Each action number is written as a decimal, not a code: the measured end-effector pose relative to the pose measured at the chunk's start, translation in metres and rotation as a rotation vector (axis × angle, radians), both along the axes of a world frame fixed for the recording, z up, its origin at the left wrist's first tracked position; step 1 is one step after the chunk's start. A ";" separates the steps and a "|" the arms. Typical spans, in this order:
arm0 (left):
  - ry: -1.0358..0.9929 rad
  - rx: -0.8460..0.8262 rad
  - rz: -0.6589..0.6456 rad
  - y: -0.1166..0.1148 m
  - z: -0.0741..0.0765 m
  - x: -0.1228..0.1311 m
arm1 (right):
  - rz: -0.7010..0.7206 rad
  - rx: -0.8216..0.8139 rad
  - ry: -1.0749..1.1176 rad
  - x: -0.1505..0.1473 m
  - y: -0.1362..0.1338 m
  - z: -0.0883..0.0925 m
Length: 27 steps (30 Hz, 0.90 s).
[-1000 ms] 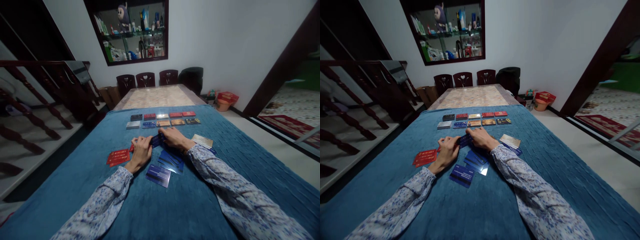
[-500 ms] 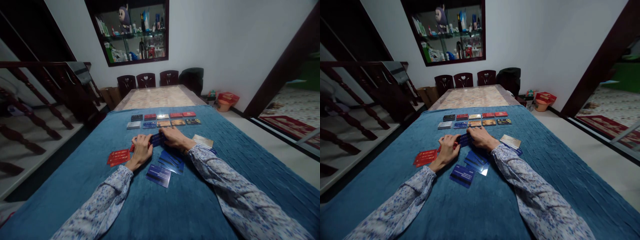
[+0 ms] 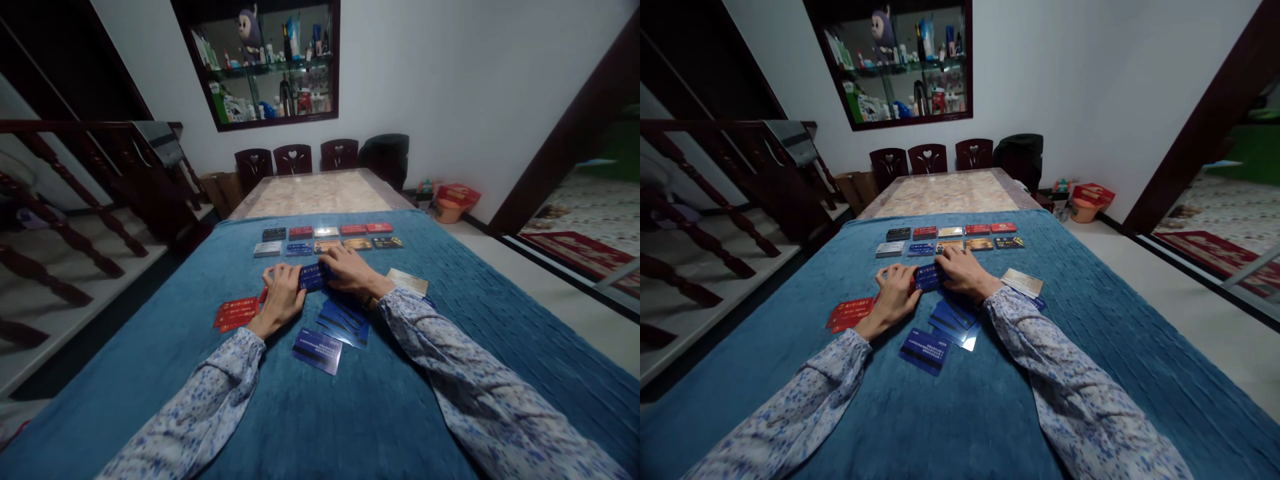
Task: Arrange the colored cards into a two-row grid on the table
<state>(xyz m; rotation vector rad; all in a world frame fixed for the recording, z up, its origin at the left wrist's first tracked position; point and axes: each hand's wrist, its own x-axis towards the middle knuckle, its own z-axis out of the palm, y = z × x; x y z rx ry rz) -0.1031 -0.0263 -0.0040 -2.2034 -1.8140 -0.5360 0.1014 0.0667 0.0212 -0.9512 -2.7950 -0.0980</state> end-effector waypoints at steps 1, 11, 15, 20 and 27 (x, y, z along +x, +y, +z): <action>0.001 -0.006 0.000 0.000 0.001 -0.001 | 0.009 0.002 -0.002 0.001 0.001 0.000; -0.006 -0.073 -0.012 0.007 0.012 -0.005 | 0.047 0.000 -0.023 0.005 0.008 -0.004; 0.002 -0.132 -0.021 0.011 0.015 -0.008 | 0.047 -0.008 -0.034 0.004 0.006 -0.005; 0.023 -0.173 -0.072 0.018 0.019 -0.016 | 0.005 0.002 -0.020 -0.001 0.006 -0.011; 0.075 -0.204 -0.090 0.029 0.025 -0.028 | 0.032 -0.014 -0.052 -0.011 0.013 -0.002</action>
